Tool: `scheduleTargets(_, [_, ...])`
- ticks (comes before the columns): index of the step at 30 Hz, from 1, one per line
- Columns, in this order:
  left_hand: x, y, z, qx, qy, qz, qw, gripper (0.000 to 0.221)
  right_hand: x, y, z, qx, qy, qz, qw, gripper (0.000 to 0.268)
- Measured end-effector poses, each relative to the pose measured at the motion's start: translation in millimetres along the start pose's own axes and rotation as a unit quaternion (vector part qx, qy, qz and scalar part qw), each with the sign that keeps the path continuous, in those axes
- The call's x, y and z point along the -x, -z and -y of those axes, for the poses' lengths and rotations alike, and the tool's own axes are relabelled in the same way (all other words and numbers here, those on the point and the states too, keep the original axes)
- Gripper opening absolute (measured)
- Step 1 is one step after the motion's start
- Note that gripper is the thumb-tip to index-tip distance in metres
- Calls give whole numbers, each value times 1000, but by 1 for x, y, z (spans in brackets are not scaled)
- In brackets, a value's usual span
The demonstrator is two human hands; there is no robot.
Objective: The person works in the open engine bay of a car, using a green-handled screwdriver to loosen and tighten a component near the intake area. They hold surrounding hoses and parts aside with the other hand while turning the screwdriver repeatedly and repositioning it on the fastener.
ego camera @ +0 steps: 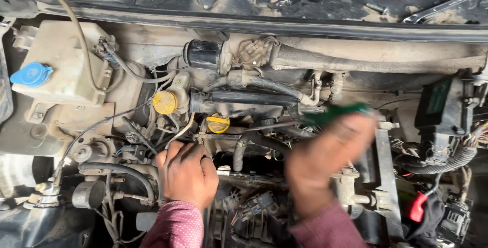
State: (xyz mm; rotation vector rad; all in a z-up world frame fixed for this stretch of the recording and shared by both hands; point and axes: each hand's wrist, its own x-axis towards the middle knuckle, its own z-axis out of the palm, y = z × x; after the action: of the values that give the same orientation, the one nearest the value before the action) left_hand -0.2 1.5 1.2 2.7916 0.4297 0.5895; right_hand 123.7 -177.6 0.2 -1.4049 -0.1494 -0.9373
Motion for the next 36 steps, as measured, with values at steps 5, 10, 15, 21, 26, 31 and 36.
scheduleTargets(5, [1,-2,2,7,-10,-3,1000,16,-6,24,37,-11,-3,7,1000,38])
scheduleTargets(10, [-1,-1,0,6,-16,-1,1000,15,-10,24,45,130,112,204,964,30])
scheduleTargets(15, [0,-2,2,3,-16,0,1000,15,-15,18,58,95,-71,458,881,21])
scheduleTargets(21, [-1,-2,1,3,-10,4,1000,15,-25,13,60,148,-110,404,896,23])
scheduleTargets(26, [-4,-2,-1,6,3,8,1000,14,-28,18,65,147,-223,483,834,19])
scheduleTargets(31, [1,-1,-2,13,30,18,999,20,-33,18,82,146,-183,501,834,19])
scheduleTargets(36, [-4,1,-7,11,38,-35,999,55,-26,20,91,118,-256,504,817,14])
